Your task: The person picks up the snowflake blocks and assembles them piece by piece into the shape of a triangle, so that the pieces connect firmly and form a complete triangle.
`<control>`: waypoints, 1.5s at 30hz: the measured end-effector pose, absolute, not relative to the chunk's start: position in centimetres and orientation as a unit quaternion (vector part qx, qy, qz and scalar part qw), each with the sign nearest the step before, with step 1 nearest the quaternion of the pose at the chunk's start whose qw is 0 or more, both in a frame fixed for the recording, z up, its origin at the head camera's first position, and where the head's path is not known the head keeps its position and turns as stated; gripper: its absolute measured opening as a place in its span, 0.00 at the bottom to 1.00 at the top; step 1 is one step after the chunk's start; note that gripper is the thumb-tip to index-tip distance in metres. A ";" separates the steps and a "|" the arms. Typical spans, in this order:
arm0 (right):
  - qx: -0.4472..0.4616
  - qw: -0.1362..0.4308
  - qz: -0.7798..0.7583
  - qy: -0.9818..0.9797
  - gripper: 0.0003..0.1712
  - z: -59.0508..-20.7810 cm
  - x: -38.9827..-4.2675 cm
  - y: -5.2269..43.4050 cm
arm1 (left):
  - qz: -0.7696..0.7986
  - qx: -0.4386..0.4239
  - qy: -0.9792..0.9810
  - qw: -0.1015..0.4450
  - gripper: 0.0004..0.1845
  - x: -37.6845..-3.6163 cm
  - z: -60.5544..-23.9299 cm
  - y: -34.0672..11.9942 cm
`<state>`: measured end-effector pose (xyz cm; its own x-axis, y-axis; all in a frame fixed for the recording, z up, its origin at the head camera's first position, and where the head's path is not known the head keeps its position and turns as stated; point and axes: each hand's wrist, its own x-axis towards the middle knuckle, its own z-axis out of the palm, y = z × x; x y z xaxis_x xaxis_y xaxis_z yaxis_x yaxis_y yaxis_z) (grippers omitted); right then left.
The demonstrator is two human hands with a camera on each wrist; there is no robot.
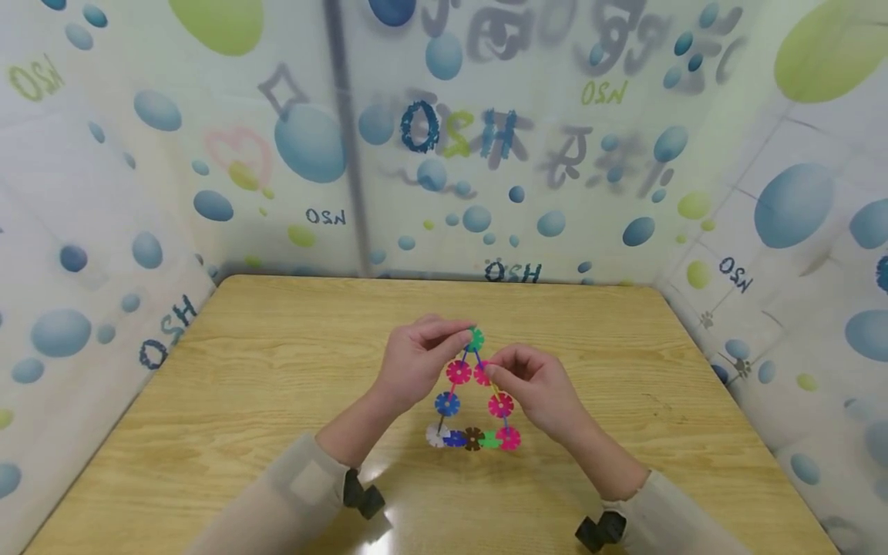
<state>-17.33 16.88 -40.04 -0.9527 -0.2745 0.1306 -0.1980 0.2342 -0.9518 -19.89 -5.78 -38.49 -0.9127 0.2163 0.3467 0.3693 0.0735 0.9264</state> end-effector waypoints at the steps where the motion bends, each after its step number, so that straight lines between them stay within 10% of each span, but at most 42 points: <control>1: -0.151 0.031 -0.603 0.783 0.08 -40.1 -17.3 16.9 | -0.648 -0.205 -0.730 0.063 0.11 -19.9 -38.5 -5.7; 18: -0.129 0.034 -0.611 0.780 0.09 -39.7 -17.6 16.5 | -0.628 -0.217 -0.744 0.076 0.11 -19.8 -38.0 -5.8; 45: -0.083 0.023 -0.651 0.754 0.16 -39.0 -20.2 18.9 | -0.603 -0.191 -0.770 -0.083 0.08 -20.4 -40.4 -8.9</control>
